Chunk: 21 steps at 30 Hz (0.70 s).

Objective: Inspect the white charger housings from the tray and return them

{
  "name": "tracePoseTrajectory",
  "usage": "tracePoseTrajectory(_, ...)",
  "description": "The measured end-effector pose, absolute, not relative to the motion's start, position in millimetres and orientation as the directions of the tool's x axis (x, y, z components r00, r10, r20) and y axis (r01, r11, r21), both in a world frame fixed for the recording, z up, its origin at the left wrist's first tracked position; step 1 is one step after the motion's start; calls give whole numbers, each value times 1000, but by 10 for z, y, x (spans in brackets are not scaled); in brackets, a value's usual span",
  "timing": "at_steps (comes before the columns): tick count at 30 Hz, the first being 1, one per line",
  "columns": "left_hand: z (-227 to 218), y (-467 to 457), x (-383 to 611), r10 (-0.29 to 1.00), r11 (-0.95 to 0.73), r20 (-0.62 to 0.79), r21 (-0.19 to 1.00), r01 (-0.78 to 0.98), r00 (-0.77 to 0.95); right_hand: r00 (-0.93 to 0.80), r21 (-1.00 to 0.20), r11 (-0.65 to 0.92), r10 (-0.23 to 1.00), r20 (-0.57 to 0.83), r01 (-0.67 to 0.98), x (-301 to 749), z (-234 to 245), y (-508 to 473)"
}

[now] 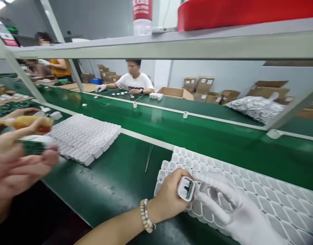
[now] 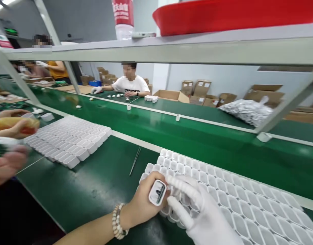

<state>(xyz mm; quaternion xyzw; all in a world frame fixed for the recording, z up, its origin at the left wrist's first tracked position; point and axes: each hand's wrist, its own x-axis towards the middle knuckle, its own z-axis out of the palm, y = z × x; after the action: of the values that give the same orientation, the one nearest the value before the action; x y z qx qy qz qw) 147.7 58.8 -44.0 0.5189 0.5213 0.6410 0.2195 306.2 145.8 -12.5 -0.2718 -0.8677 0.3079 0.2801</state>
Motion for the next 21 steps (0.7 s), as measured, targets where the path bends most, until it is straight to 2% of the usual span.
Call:
tracePoseTrajectory(4, -408, 569, 1430, 813, -406, 480, 873, 271, -328, -772, -746, 626, 583, 254, 228, 2961, 236, 1380)
tracePoseTrajectory(7, -408, 562, 1419, 804, -431, 510, 854, 293, -305, -802, -750, 635, 539, 258, 186, 2881, 220, 1386)
tracePoseTrajectory(11, -403, 547, 1412, 801, -419, 525, 835, 357, -288, -807, -698, 696, 504, 307, 170, 2863, 157, 1359)
tracePoseTrajectory(14, -407, 545, 1419, 803, -390, 514, 836, 386, -302, -792, -610, 780, 457, 405, 138, 2822, 193, 1319)
tracePoseTrajectory(18, -411, 542, 1449, 821, -377, 492, 847, 374, -289, -740, -320, 946, 257, 622, 59, 2735, 238, 1314)
tracePoseTrajectory(19, -407, 538, 1456, 827, -381, 489, 850, 364, -276, -735, -270, 961, 227, 639, 62, 2725, 231, 1326)
tracePoseTrajectory(21, -395, 527, 1466, 838, -379, 476, 859, 344, -265, -746, -257, 963, 225, 627, 74, 2729, 194, 1358)
